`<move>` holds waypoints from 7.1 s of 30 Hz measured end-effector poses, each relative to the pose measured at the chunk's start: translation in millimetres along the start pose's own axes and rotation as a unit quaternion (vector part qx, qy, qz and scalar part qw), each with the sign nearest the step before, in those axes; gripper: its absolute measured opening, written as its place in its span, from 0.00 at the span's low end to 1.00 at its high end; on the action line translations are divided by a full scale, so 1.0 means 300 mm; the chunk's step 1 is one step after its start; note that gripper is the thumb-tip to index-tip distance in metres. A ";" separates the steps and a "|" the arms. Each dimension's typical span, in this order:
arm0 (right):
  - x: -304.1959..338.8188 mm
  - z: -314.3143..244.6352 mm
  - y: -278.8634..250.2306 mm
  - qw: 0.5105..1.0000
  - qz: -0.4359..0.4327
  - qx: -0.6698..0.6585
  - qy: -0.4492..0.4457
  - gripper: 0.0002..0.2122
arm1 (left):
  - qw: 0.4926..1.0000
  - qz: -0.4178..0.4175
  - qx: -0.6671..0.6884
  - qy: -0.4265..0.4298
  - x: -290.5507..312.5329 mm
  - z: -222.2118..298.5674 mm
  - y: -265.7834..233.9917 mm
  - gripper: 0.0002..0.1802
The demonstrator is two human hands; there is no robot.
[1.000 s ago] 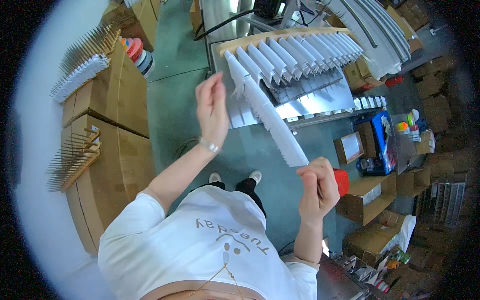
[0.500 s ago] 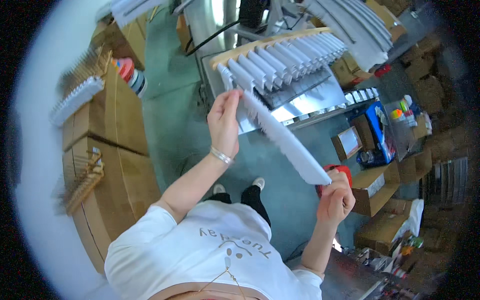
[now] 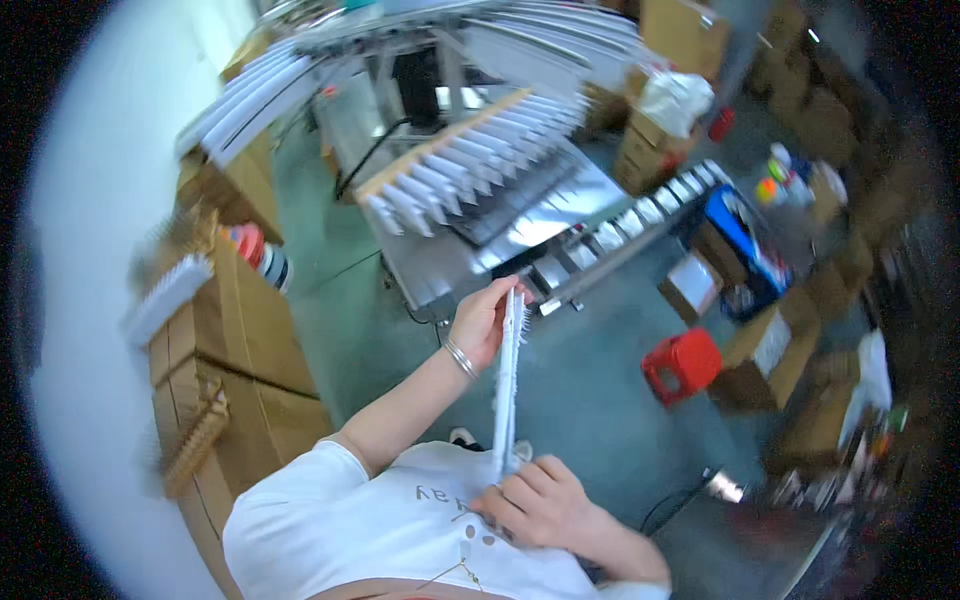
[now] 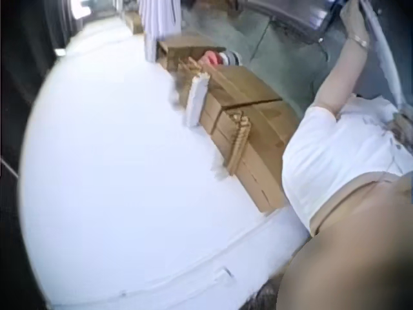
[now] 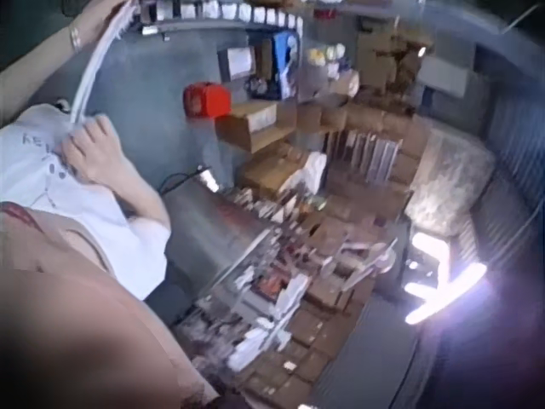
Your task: The recorder is removing white plastic components from a circular rotating machine and organizing them on a workbench.
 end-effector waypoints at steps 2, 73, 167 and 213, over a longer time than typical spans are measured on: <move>-0.010 -0.004 -0.004 0.972 -0.165 -0.154 -0.067 0.11 | 0.995 -0.049 -0.048 -0.070 -0.037 -0.090 0.007 0.12; -0.698 -0.336 0.250 0.940 0.294 0.151 0.083 0.09 | 0.710 -0.144 -0.313 0.614 0.459 1.185 -0.404 0.13; -0.547 -0.251 0.697 0.627 0.669 -0.249 0.311 0.10 | 0.656 -0.622 -0.411 0.117 0.384 0.663 -0.437 0.38; 1.292 1.873 0.315 0.651 -0.215 -0.172 0.707 0.18 | 0.671 0.126 -0.693 -0.232 -1.256 -0.443 -0.185 0.25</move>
Point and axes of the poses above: each hand's wrist, its own x-axis away from the middle knuckle, its own y-axis out of the palm, z = x × y, the point moved 2 cm from there along -x, towards the middle knuckle, and after that the axes turned 9 degrees about -y, right-handed, at the moved point
